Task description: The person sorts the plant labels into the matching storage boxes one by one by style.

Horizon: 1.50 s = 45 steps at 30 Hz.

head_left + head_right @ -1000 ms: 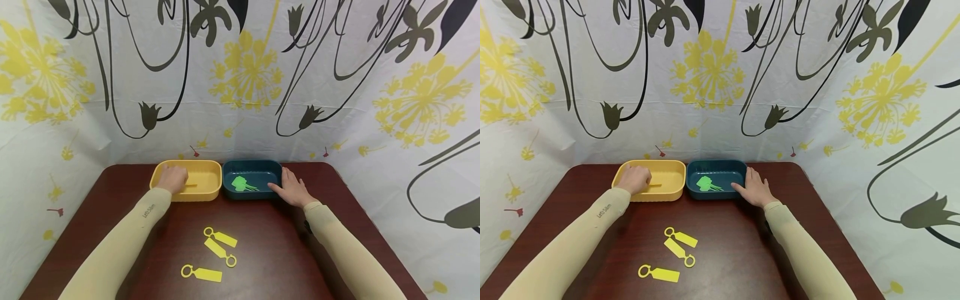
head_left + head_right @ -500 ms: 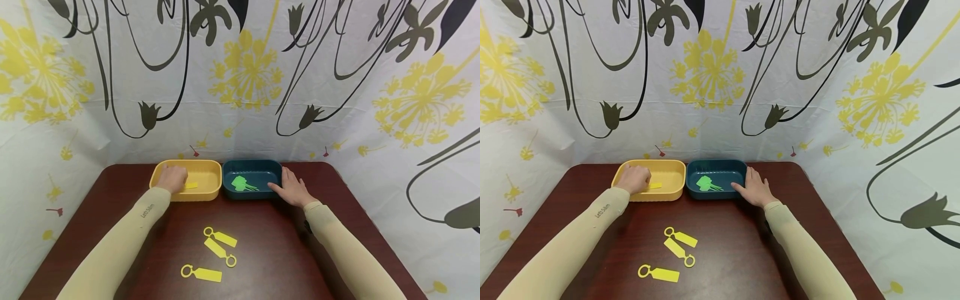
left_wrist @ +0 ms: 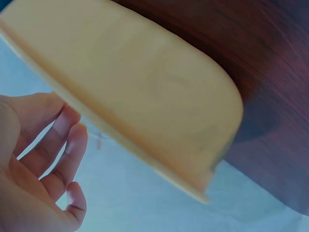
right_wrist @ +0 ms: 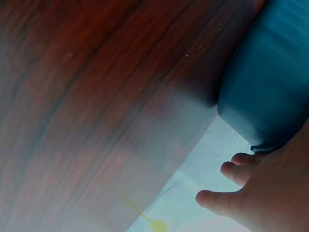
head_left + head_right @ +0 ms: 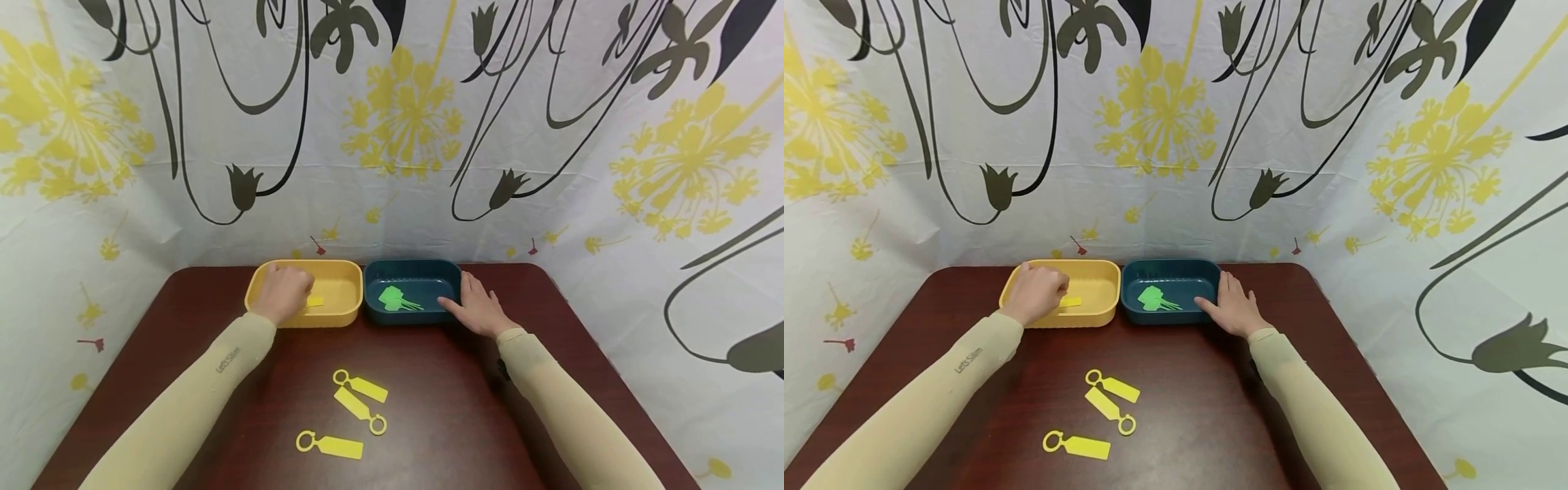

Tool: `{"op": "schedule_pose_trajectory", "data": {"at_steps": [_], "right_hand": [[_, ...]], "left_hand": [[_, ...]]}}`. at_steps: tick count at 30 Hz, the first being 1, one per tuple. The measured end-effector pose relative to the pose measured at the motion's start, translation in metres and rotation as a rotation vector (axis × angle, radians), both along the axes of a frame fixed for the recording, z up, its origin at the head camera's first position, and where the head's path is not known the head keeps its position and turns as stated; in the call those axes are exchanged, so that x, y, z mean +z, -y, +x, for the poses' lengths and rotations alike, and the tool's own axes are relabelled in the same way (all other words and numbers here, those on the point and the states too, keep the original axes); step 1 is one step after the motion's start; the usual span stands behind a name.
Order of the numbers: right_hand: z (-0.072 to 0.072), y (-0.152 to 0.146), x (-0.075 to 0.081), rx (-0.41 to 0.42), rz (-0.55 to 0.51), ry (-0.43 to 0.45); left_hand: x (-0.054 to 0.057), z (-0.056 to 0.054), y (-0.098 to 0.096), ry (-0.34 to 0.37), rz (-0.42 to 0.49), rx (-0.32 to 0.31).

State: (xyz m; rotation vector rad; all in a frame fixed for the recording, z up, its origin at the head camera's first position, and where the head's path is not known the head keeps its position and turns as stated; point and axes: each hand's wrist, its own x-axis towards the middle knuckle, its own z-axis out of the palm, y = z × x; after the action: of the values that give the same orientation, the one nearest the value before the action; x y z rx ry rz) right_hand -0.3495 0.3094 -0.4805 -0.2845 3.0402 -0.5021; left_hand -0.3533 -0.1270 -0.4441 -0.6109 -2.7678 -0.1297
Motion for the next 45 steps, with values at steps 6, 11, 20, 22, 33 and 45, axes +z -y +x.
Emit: {"op": "schedule_pose_trajectory", "data": {"at_steps": [6,11,20,22,33,45], "right_hand": [[-0.001,-0.001,0.003,-0.001,0.004,-0.006],[-0.002,-0.001,0.004,-0.005,0.000,-0.006],[-0.001,0.001,0.002,-0.004,-0.007,0.005],[0.000,0.001,0.002,-0.005,-0.008,0.005],[0.001,0.003,0.001,-0.006,-0.010,0.005],[0.001,0.001,0.000,-0.006,-0.018,-0.003]], "left_hand": [[0.008,0.018,-0.009,-0.077,0.005,-0.043],[0.012,0.027,-0.011,-0.089,0.020,-0.052],[0.012,0.042,-0.017,-0.180,0.084,-0.111],[0.012,0.047,-0.020,-0.188,0.094,-0.131],[0.011,0.072,-0.031,-0.180,0.163,-0.221],[-0.007,0.093,-0.044,0.004,0.181,-0.358]]}}
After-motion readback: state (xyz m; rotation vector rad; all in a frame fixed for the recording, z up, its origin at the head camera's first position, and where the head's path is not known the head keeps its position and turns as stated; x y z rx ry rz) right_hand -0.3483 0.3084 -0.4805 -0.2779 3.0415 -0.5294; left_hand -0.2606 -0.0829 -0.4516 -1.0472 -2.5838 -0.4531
